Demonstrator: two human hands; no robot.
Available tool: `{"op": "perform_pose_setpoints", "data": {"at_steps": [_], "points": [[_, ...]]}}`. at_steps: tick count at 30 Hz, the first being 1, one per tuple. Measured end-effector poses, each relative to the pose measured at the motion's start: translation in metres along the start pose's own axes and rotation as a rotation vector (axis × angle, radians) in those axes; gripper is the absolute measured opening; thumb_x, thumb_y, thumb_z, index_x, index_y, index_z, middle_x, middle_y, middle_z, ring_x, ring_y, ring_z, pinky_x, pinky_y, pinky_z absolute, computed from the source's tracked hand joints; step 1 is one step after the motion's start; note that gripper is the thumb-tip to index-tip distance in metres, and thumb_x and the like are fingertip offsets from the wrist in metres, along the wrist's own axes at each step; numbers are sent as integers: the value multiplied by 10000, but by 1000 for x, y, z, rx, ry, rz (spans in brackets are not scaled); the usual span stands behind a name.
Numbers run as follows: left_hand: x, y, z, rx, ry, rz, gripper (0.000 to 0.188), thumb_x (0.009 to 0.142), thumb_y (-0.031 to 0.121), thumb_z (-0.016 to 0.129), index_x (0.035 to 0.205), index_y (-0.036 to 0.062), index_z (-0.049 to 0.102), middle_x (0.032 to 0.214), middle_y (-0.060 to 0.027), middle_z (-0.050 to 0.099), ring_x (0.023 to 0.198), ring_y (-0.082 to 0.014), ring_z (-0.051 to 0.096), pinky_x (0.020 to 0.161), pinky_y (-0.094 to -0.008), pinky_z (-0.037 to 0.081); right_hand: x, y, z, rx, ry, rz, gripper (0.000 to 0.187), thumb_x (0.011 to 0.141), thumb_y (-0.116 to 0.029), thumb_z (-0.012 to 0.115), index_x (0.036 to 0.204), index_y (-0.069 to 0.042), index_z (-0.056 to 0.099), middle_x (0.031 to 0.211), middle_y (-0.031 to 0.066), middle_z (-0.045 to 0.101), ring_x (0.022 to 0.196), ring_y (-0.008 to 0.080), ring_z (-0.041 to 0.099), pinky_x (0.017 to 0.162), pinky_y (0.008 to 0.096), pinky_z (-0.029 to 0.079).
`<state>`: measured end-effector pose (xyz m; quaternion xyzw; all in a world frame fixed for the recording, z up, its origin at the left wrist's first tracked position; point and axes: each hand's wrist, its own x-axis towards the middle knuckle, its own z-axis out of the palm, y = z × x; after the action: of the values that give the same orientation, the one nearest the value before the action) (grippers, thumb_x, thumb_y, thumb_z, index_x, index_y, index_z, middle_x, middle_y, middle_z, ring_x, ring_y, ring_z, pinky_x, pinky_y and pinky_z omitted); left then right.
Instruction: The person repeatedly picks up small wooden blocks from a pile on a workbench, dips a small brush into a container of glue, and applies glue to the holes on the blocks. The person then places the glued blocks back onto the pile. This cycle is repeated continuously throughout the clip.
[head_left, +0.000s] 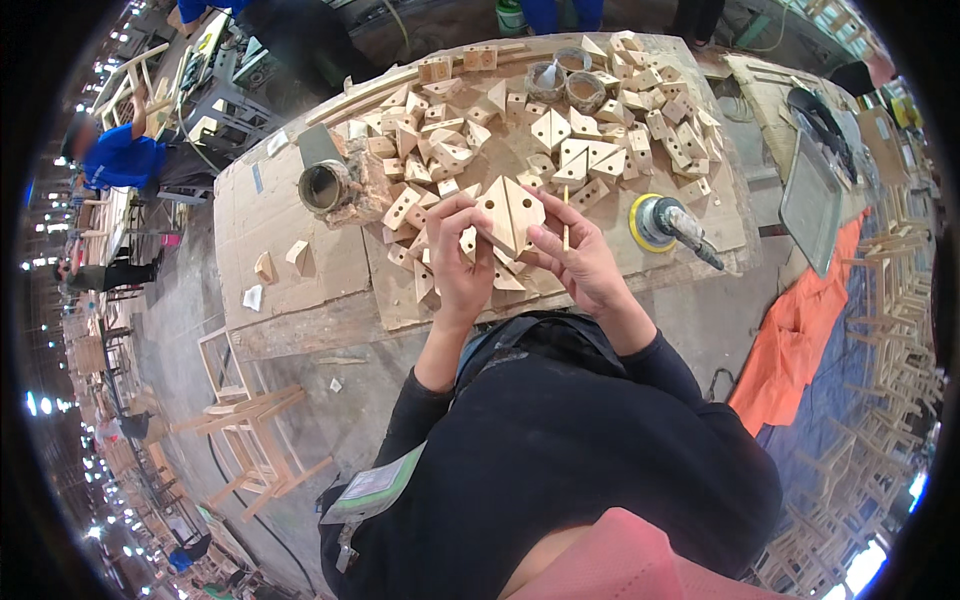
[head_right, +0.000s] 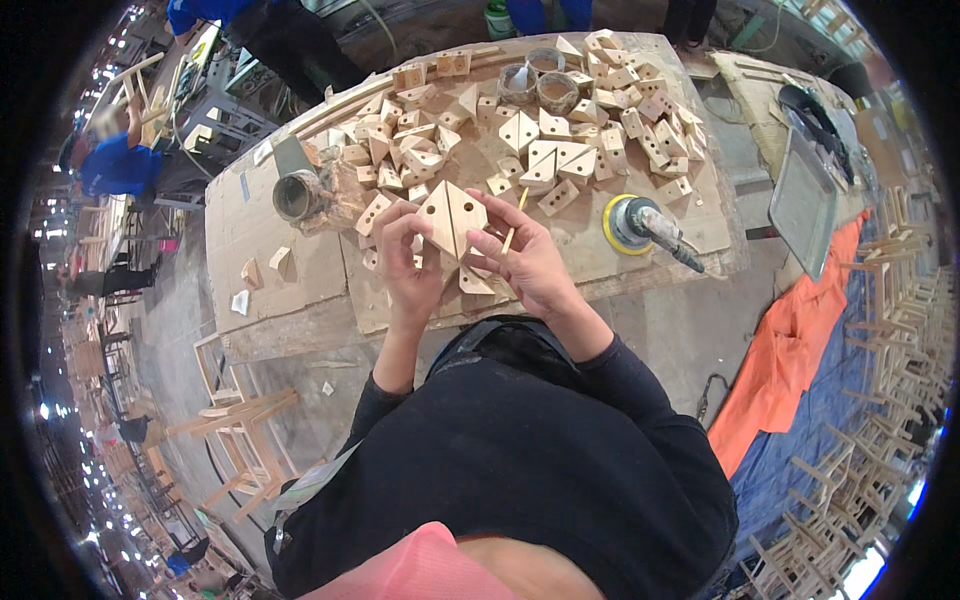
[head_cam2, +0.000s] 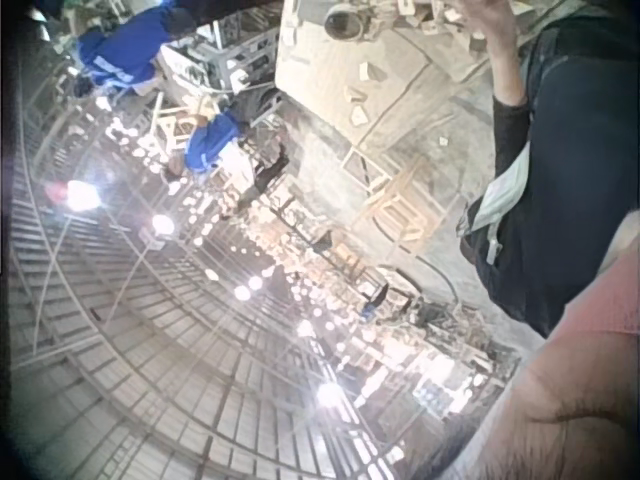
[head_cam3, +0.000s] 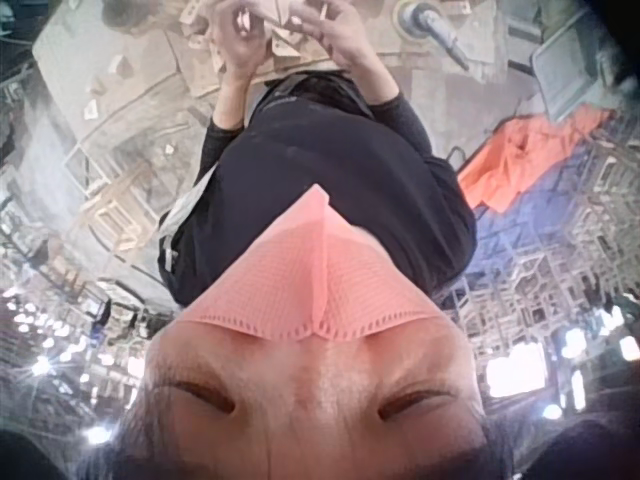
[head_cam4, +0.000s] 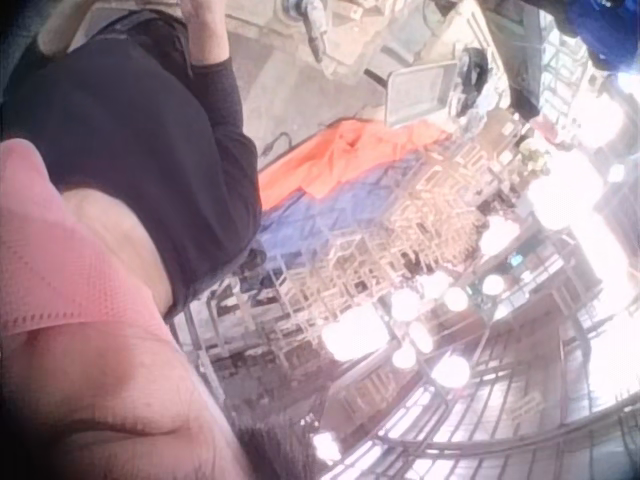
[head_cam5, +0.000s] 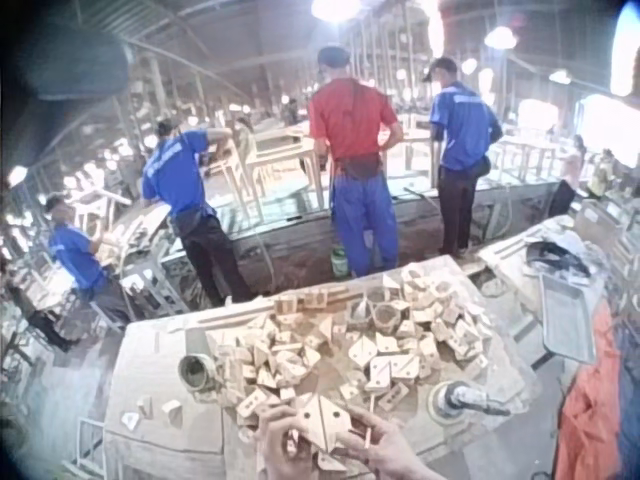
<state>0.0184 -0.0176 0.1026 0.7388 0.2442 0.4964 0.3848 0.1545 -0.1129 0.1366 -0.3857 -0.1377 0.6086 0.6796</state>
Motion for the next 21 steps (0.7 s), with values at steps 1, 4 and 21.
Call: {"op": "perform_pose_setpoints", "data": {"at_steps": [1,4,21], "points": [[0,4,2,91,18,22,353,712,-162,561,981,67,563,1033,-123,533,982,-288,535,838,-367,453,-2,-1,0,0,-8,-13,566,880,-57,650,1389,-39,403,1321,74,498,1166,158,530,898,332,543],[1,16,5,156,1,89,351,706,-162,564,971,68,570,1038,-124,542,981,-280,537,831,-361,458,-8,-1,-3,-10,-31,-21,577,879,-61,651,1394,-41,394,1338,53,471,1172,175,528,889,368,560],[1,26,12,-260,-198,-234,498,852,-50,547,1329,59,452,1179,-117,527,1111,-231,532,914,-343,467,-8,-39,-33,-760,-93,-277,689,767,-55,756,1383,-27,447,1255,76,568,1066,111,544,914,265,457]]}}
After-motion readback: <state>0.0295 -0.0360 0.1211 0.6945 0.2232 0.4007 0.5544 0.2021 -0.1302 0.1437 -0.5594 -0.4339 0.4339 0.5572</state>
